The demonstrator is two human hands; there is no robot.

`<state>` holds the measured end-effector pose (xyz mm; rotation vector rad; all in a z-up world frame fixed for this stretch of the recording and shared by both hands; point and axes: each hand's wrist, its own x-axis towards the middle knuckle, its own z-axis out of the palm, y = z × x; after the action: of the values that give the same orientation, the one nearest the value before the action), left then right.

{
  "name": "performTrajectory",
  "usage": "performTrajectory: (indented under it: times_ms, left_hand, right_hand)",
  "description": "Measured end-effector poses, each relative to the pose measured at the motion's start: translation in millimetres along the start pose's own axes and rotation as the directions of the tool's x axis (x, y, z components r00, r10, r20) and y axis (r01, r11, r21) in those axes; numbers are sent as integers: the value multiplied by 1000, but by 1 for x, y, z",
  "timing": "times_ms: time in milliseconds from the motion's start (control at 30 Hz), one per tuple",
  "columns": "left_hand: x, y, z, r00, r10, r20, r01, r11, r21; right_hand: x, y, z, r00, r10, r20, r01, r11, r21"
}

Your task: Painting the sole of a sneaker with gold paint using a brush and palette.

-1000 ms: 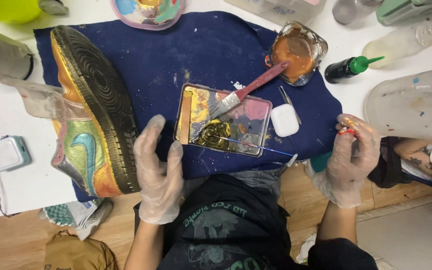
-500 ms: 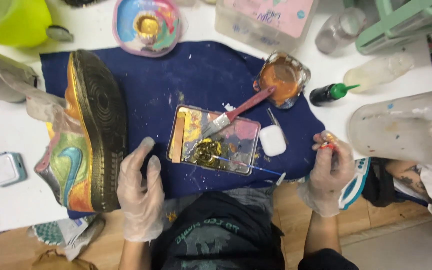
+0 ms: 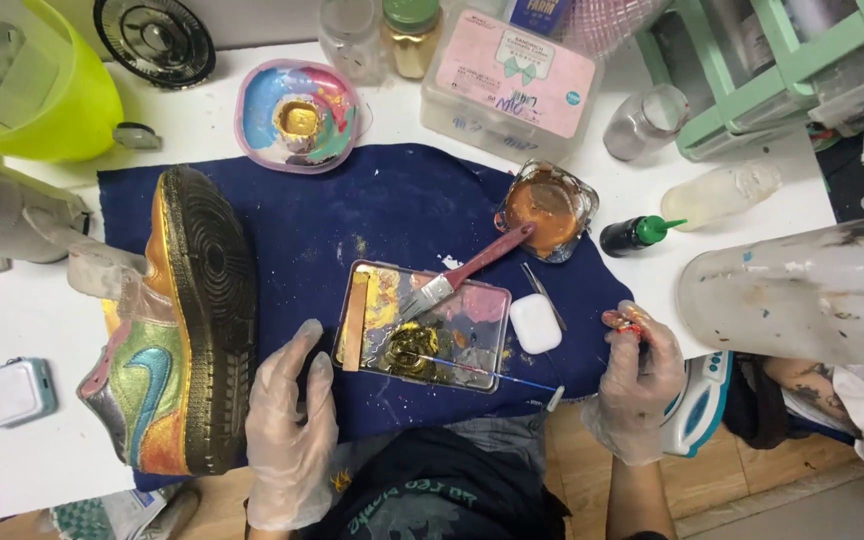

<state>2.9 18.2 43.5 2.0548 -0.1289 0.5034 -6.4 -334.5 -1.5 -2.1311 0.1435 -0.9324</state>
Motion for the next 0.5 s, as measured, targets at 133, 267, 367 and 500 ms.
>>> performTrajectory:
  times_ms: [133, 267, 367, 500]
  left_hand:
    - [0, -2, 0, 999, 38, -5, -38, 999, -33]
    - [1, 1, 0, 1000, 26, -9, -26, 1000, -17]
    - [2, 3, 0, 1000, 6, -8, -6, 1000, -13]
    - [3, 4, -2, 999, 37, 7, -37, 999, 5]
  right_hand:
    - [0, 5, 4, 999, -6, -38, 7, 1000, 28]
    - [-1, 10, 1, 998, -61, -6, 61, 998, 16]
    - [0, 8, 2, 1000, -25, -7, 25, 999, 28]
    - [-2, 7, 3, 1000, -11, -24, 12, 999, 32]
